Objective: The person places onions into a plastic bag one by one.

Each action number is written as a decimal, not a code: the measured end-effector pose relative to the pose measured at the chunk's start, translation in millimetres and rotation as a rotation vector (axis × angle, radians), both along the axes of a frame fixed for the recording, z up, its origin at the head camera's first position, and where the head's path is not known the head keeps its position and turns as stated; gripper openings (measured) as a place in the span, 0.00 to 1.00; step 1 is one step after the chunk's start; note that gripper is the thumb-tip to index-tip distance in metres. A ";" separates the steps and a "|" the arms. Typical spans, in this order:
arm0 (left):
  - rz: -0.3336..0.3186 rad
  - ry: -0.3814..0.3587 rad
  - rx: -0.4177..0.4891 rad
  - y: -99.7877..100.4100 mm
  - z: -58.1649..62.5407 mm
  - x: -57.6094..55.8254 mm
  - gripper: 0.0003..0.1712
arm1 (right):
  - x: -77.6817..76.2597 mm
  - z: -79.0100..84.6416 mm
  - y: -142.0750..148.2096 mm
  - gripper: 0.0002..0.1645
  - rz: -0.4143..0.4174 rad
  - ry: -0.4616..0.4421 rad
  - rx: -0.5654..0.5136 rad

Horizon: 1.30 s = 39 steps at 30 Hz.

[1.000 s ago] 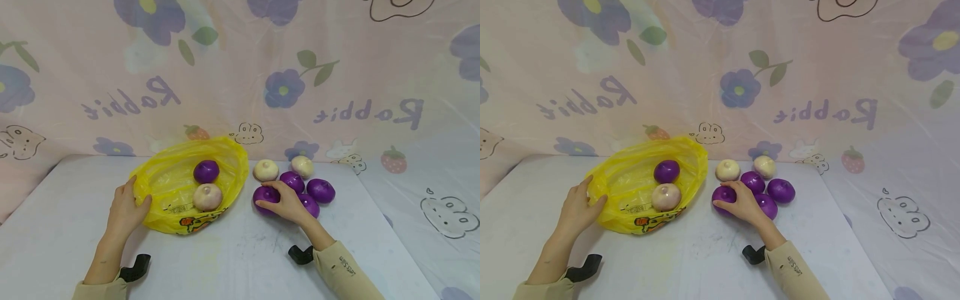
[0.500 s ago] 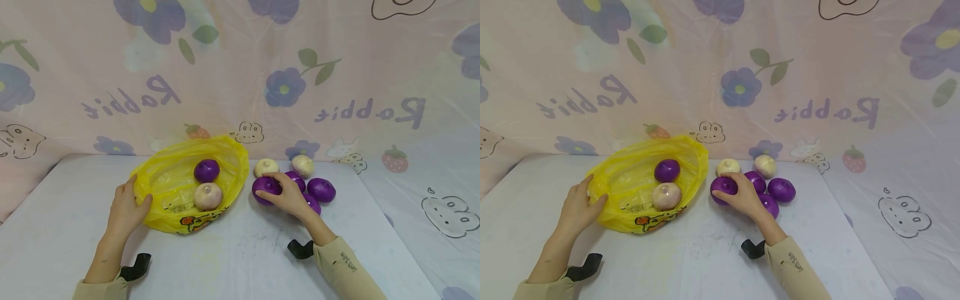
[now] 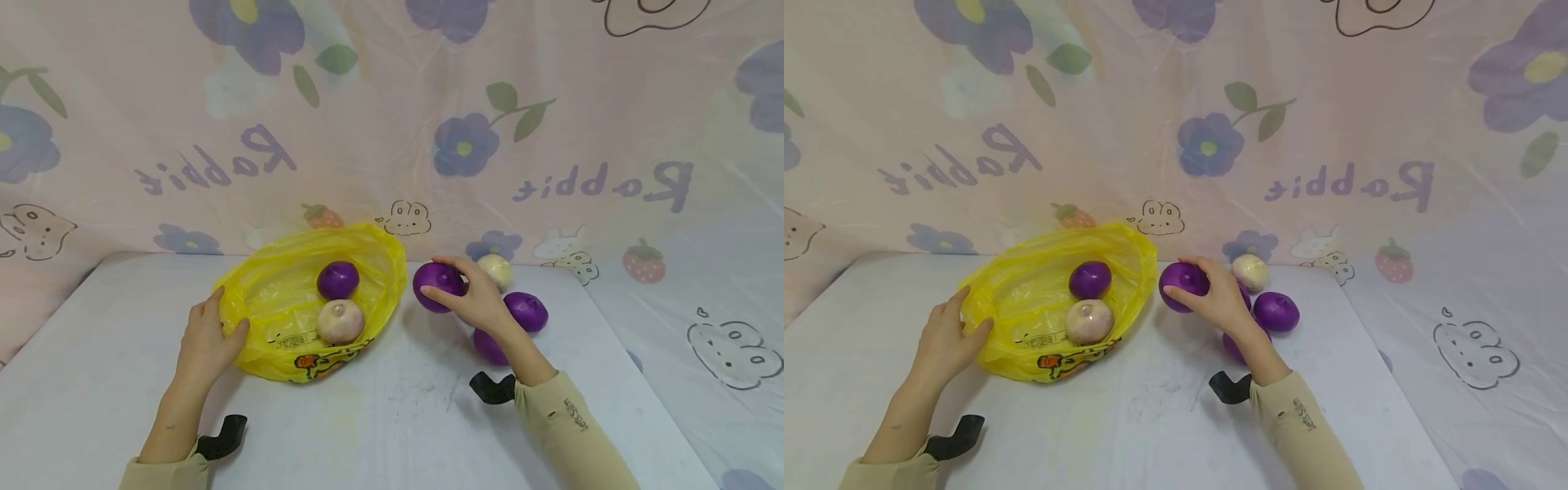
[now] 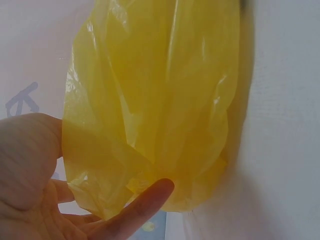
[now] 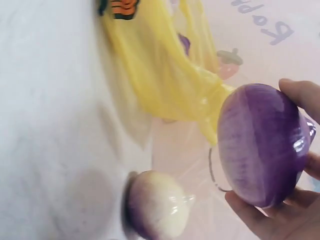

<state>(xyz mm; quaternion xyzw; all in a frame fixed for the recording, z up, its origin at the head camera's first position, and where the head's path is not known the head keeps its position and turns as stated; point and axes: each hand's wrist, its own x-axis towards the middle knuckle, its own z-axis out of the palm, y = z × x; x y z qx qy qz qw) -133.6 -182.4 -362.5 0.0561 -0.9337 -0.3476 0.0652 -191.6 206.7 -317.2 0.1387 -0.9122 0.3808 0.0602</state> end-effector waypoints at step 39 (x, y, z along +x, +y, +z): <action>-0.004 0.006 0.017 1.2 -0.7 0.9 0.41 | -19.8 22.9 -89.3 0.33 0.206 0.080 -0.071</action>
